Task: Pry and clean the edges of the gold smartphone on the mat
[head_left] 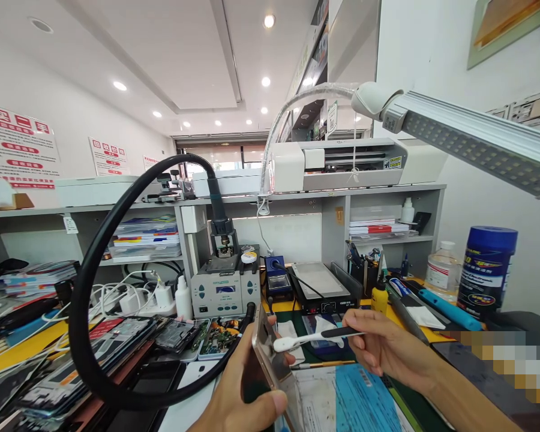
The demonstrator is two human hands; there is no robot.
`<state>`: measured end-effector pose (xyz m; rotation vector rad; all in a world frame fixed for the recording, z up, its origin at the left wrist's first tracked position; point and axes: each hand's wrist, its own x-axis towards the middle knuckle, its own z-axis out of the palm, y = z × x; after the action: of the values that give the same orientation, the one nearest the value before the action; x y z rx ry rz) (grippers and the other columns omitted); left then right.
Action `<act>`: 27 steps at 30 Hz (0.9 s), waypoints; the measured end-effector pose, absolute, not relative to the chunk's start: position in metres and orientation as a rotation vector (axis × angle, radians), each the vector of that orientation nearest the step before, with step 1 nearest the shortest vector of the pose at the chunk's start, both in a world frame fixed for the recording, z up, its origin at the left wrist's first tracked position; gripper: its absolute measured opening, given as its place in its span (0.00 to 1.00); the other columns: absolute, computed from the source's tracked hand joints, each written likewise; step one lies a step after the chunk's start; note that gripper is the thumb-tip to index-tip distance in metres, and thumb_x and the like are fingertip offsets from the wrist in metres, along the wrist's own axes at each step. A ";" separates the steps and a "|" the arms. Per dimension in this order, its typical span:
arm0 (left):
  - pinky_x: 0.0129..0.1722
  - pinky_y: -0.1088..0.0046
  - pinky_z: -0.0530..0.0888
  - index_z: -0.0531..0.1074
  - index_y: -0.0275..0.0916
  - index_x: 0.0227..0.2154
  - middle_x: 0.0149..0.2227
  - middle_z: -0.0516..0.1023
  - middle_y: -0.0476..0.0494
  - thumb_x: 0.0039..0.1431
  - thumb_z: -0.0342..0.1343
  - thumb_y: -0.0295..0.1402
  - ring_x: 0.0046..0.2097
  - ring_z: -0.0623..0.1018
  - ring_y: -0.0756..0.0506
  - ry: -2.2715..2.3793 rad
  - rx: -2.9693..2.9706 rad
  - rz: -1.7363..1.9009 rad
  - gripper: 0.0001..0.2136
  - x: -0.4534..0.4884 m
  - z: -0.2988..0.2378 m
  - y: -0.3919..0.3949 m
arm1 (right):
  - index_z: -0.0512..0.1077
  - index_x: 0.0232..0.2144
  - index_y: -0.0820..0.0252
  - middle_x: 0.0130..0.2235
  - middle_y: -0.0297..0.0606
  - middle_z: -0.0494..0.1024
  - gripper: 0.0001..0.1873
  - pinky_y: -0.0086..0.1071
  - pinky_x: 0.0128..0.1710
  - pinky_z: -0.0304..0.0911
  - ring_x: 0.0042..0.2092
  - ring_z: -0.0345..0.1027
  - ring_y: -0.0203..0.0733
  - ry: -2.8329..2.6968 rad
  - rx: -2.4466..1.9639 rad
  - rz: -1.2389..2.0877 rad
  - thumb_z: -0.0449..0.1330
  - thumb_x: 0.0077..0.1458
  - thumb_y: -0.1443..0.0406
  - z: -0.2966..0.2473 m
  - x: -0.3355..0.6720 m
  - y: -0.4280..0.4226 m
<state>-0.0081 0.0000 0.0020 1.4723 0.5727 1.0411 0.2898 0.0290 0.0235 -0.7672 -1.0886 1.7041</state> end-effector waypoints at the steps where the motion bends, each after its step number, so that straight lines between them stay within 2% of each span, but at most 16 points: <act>1: 0.57 0.54 0.67 0.51 0.40 0.67 0.52 0.76 0.34 0.50 0.67 0.52 0.55 0.73 0.33 0.566 1.465 1.037 0.47 -0.008 0.002 0.000 | 0.71 0.26 0.61 0.21 0.30 0.74 0.13 0.21 0.15 0.64 0.17 0.65 0.29 -1.095 -0.781 1.700 0.68 0.60 0.63 0.023 0.290 0.030; 9: 0.59 0.54 0.66 0.51 0.41 0.68 0.55 0.74 0.33 0.48 0.68 0.51 0.59 0.72 0.30 0.558 1.401 1.043 0.48 -0.007 0.005 0.001 | 0.73 0.31 0.61 0.21 0.28 0.74 0.11 0.20 0.13 0.62 0.17 0.64 0.29 -0.982 -0.760 1.699 0.71 0.55 0.63 0.019 0.291 0.033; 13: 0.56 0.55 0.68 0.50 0.40 0.68 0.51 0.76 0.34 0.50 0.67 0.50 0.56 0.73 0.31 0.549 1.427 1.026 0.48 -0.008 0.005 0.001 | 0.71 0.27 0.61 0.21 0.30 0.74 0.13 0.21 0.14 0.63 0.17 0.64 0.29 -1.045 -0.801 1.711 0.69 0.58 0.63 0.018 0.288 0.033; 19: 0.60 0.49 0.65 0.52 0.43 0.66 0.56 0.70 0.33 0.48 0.69 0.50 0.58 0.72 0.28 0.519 1.367 1.074 0.47 -0.008 -0.001 0.005 | 0.70 0.28 0.60 0.22 0.29 0.74 0.12 0.21 0.14 0.64 0.18 0.64 0.30 -0.982 -0.787 1.653 0.69 0.58 0.64 0.019 0.289 0.033; 24: 0.58 0.51 0.66 0.45 0.39 0.68 0.56 0.72 0.29 0.49 0.68 0.50 0.57 0.73 0.30 0.544 1.406 1.029 0.51 -0.009 0.001 0.004 | 0.69 0.27 0.60 0.21 0.29 0.73 0.14 0.21 0.14 0.64 0.17 0.64 0.29 -1.052 -0.792 1.697 0.68 0.59 0.63 0.019 0.287 0.032; 27: 0.57 0.52 0.67 0.46 0.39 0.68 0.56 0.73 0.30 0.48 0.69 0.50 0.57 0.73 0.30 0.546 1.387 1.040 0.51 -0.009 0.002 0.004 | 0.69 0.27 0.60 0.22 0.29 0.74 0.13 0.21 0.15 0.64 0.17 0.64 0.29 -1.054 -0.821 1.686 0.68 0.59 0.62 0.020 0.286 0.032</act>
<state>-0.0089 0.0039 0.0019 1.3869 0.5457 1.0396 0.2863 0.0322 0.0196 -0.8210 -1.0542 1.6856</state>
